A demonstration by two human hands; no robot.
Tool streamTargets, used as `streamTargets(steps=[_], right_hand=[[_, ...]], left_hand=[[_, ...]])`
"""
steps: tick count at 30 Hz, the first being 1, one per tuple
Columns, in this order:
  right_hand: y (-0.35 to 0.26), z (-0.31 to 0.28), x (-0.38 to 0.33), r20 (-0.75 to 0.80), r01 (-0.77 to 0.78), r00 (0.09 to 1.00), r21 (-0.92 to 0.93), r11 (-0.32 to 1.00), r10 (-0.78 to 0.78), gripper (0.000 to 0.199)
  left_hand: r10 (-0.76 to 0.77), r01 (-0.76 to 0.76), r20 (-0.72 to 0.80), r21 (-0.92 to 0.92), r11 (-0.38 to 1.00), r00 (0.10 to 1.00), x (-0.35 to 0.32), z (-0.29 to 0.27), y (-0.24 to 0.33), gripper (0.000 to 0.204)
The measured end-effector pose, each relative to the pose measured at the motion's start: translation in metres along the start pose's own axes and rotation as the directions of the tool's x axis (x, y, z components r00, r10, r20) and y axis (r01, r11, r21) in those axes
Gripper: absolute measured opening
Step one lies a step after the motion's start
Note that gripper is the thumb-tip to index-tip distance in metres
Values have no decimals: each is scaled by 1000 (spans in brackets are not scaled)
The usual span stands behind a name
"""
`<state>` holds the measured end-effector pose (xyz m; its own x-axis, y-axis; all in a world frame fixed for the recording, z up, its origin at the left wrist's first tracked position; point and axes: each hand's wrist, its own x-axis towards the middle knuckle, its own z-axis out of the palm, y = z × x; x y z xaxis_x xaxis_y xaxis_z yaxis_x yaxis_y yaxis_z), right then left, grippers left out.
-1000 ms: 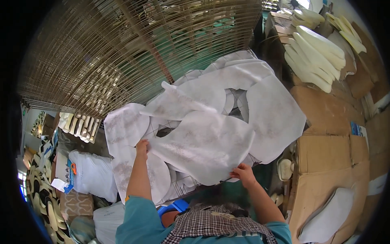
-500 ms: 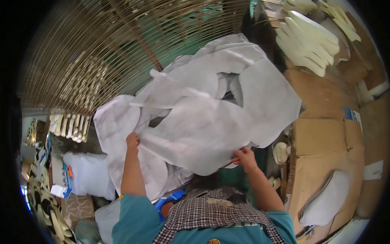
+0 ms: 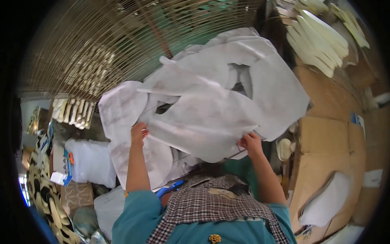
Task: The worker is applying adhesive to foam components using a spray gun in a factory setting.
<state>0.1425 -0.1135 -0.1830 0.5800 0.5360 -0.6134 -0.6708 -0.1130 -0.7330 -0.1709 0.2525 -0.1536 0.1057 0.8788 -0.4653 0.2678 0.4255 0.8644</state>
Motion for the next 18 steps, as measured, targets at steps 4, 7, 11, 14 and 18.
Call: streamTargets(steps=[4,7,11,14,18], right_hand=[[-2,7,3,25,38,999,191,981,-43,15],[8,2,0,37,44,998,280,959,-56,16],[13,-3,-1,30,44,998,368,929,-60,16],[18,13,9,50,22,997,451,892,-50,18],[12,16,16,43,-11,999,439,898,-9,19]], left_hand=[[29,-29,138,3,1000,990,-27,23,-11,20],[46,-71,201,116,991,978,-51,41,-15,17],[-114,-99,705,254,962,700,-106,94,-6,20],[-282,-176,919,337,925,277,-143,135,-37,26],[-229,-661,916,397,637,329,-139,157,-65,28]])
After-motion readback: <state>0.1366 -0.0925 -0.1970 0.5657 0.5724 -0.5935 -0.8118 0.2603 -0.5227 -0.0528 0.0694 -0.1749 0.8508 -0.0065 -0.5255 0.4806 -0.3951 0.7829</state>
